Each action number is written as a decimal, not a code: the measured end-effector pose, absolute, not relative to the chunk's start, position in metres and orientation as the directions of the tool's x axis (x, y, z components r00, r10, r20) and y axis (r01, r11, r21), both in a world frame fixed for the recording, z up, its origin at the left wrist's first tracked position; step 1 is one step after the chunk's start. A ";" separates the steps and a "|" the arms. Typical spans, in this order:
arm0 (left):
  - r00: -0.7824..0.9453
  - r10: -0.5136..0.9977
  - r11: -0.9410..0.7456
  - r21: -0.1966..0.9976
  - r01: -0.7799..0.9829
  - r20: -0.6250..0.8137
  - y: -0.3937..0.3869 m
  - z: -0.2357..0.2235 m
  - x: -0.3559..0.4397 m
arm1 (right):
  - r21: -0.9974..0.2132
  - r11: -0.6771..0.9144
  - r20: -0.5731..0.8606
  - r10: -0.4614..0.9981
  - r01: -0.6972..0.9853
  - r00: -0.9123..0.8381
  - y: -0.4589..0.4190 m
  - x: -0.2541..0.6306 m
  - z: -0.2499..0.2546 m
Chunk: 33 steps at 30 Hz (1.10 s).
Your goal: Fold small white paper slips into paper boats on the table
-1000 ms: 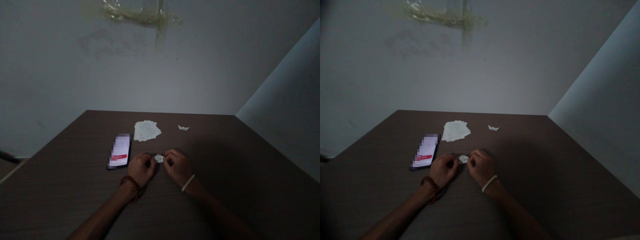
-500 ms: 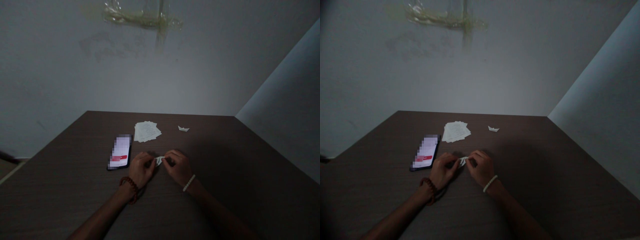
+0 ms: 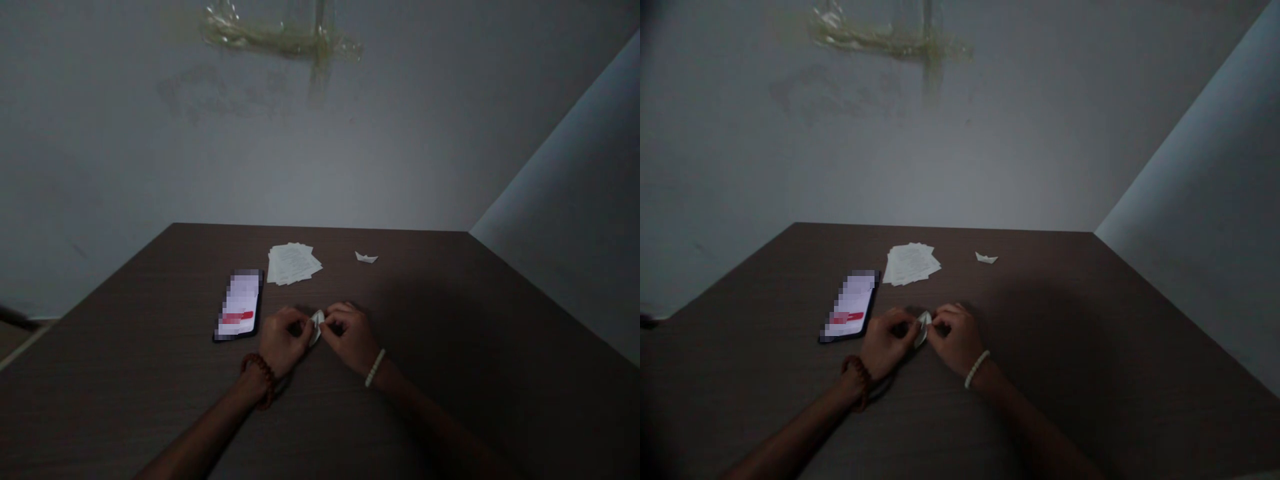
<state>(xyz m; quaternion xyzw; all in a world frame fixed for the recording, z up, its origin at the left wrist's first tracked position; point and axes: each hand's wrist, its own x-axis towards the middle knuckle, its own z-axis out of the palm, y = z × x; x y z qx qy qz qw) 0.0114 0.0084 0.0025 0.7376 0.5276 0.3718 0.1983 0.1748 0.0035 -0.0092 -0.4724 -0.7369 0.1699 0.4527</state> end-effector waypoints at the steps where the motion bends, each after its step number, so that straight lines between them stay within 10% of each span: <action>1: 0.170 0.931 -0.353 0.685 0.637 0.322 0.008 0.003 0.012 | -0.670 0.503 0.515 0.845 0.545 -0.146 0.003 0.175 -0.009; 33: 0.170 0.957 -0.288 0.700 0.654 0.235 0.010 0.002 0.008 | -0.497 0.618 0.611 0.748 0.610 -0.260 -0.002 0.183 -0.001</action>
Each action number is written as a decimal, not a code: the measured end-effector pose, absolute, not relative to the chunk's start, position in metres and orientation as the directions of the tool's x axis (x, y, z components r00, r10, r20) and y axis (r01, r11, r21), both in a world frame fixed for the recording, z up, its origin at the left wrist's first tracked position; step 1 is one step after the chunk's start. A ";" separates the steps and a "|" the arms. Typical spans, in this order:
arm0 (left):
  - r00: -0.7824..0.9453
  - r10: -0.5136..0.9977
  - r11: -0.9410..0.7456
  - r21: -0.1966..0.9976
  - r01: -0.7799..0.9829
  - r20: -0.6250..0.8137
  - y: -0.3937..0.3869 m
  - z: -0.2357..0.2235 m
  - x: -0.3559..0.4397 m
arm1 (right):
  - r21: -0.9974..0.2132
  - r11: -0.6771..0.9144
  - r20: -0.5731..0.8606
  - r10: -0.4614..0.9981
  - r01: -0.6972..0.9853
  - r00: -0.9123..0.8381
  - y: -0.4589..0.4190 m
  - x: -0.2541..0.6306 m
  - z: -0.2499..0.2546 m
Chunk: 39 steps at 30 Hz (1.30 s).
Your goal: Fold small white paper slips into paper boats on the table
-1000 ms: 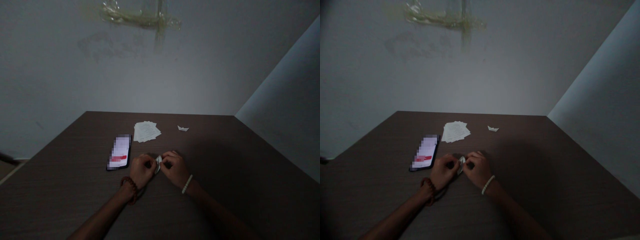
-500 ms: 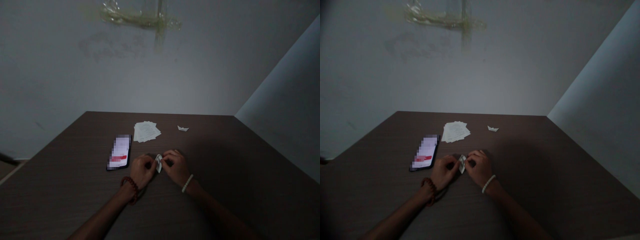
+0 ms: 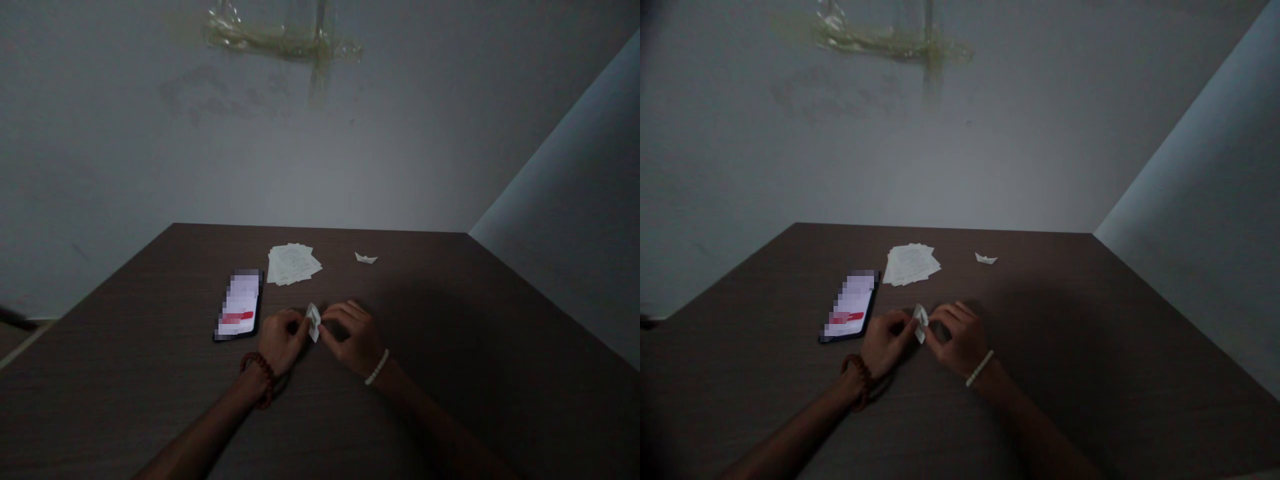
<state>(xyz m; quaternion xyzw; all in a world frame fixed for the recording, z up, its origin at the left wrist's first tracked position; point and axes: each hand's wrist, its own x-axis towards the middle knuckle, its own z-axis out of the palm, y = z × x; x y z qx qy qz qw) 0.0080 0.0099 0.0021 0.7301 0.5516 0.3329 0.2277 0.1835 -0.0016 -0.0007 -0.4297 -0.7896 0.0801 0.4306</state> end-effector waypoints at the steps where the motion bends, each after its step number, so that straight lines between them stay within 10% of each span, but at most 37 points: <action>1: 0.151 0.961 -0.273 0.715 0.644 0.231 0.010 0.002 0.008 | -0.440 0.655 0.614 0.719 0.615 -0.326 -0.003 0.184 0.000; 8: 0.100 0.974 -0.222 0.783 0.580 0.202 0.011 0.001 0.008 | -0.100 0.741 0.601 0.577 0.664 -0.553 -0.005 0.182 -0.006; 23: -0.020 0.963 -0.201 0.770 0.605 0.267 0.020 0.000 0.002 | 0.022 0.711 0.554 0.577 0.703 -0.600 -0.002 0.186 -0.007; 39: 0.207 0.927 -0.374 0.718 0.587 0.313 0.022 0.001 -0.006 | -0.302 0.666 0.540 0.709 0.682 -0.453 0.012 0.201 -0.011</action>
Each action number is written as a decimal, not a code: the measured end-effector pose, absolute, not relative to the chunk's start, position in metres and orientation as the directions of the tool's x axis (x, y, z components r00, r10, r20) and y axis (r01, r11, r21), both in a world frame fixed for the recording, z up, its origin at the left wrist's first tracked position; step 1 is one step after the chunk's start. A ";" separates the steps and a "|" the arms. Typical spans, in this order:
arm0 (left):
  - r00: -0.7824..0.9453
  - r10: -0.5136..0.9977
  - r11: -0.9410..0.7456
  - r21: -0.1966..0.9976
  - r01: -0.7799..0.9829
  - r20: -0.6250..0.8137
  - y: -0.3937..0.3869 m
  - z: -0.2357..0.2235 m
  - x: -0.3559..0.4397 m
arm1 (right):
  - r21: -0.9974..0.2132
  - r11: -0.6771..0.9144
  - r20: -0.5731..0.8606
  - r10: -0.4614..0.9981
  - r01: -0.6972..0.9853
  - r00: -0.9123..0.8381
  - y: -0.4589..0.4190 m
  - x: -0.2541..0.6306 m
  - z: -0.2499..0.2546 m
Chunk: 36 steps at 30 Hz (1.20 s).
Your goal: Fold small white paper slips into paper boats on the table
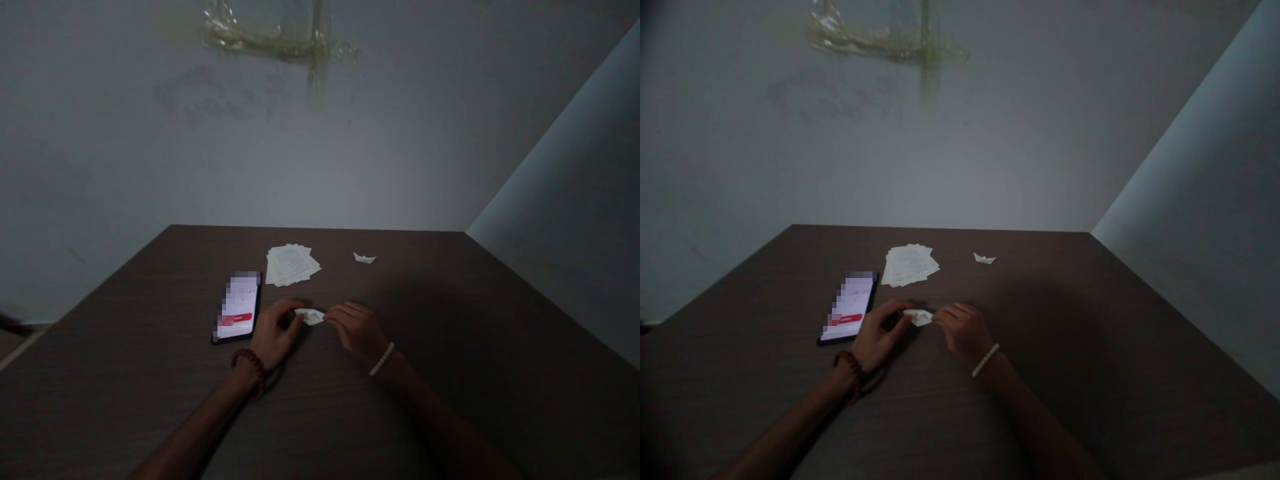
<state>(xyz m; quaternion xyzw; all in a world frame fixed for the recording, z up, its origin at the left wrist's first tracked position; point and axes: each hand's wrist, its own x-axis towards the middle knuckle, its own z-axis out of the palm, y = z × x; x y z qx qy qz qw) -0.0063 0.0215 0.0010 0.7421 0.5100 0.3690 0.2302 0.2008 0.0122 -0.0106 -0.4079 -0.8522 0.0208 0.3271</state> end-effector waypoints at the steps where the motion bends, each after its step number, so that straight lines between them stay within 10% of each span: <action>1: 0.246 0.914 -0.406 0.717 0.567 0.324 0.022 0.001 -0.007 | -0.332 0.666 0.537 0.716 0.668 -0.447 0.014 0.203 -0.011; 21: 0.504 0.726 -0.688 0.487 0.539 0.467 0.023 -0.012 -0.007 | -0.502 0.651 0.496 0.756 0.569 -0.427 0.018 0.207 -0.013; 36: 0.465 0.743 -0.669 0.561 0.488 0.481 0.020 -0.004 -0.005 | -0.557 0.624 0.512 0.777 0.548 -0.366 0.019 0.207 -0.015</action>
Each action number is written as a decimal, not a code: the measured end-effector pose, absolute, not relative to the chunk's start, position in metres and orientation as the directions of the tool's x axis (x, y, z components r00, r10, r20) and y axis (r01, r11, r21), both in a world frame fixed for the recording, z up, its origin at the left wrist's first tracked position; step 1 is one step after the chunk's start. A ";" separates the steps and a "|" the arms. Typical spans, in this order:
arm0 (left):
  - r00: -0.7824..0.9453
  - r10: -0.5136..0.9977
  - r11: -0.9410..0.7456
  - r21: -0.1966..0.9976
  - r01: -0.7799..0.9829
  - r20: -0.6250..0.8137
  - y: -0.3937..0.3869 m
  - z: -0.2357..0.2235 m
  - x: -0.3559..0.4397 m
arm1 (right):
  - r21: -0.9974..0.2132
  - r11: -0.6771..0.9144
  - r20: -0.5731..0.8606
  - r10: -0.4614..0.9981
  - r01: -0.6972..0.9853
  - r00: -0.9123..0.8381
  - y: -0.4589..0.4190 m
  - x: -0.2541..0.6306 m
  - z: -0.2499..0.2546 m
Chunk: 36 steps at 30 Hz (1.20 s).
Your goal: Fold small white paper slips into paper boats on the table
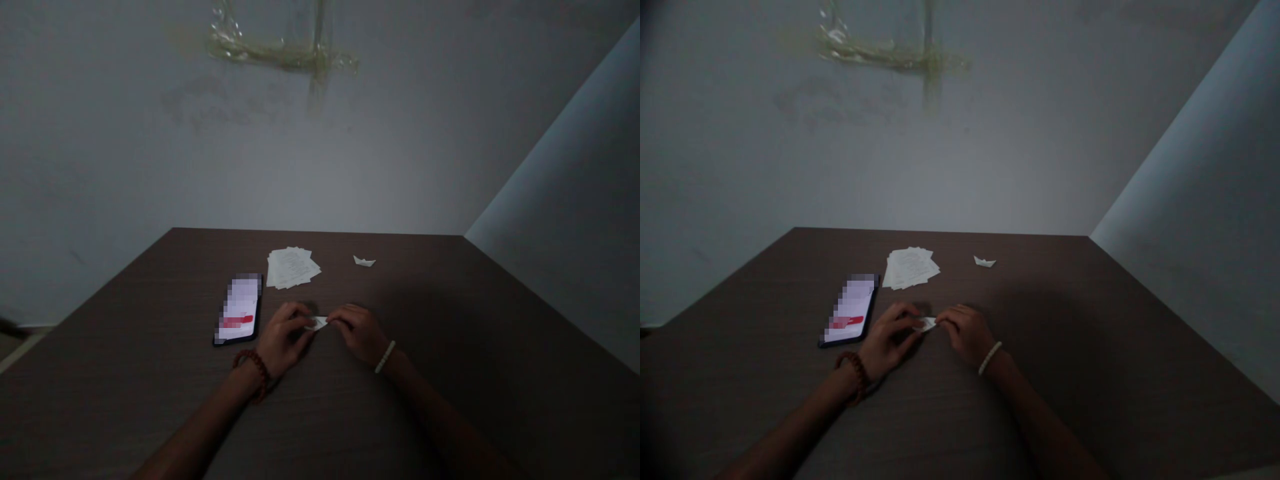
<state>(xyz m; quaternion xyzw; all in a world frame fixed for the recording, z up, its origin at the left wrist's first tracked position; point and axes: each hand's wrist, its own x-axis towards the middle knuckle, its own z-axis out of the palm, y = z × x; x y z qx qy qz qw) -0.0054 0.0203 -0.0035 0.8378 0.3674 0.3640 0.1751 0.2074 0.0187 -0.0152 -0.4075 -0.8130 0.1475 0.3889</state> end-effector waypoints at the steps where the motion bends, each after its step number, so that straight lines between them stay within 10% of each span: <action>1: 0.441 0.759 -0.651 0.590 0.478 0.480 0.021 -0.003 -0.006 | -0.577 0.608 0.503 0.790 0.545 -0.350 0.019 0.208 -0.015; 17: 0.409 0.795 -0.605 0.633 0.483 0.448 0.027 -0.006 -0.010 | -0.478 0.657 0.484 0.751 0.583 -0.449 0.023 0.221 -0.006; 36: 0.473 0.793 -0.606 0.582 0.543 0.385 0.024 -0.008 -0.009 | -0.593 0.312 0.220 0.950 0.743 -0.223 0.146 0.341 -0.012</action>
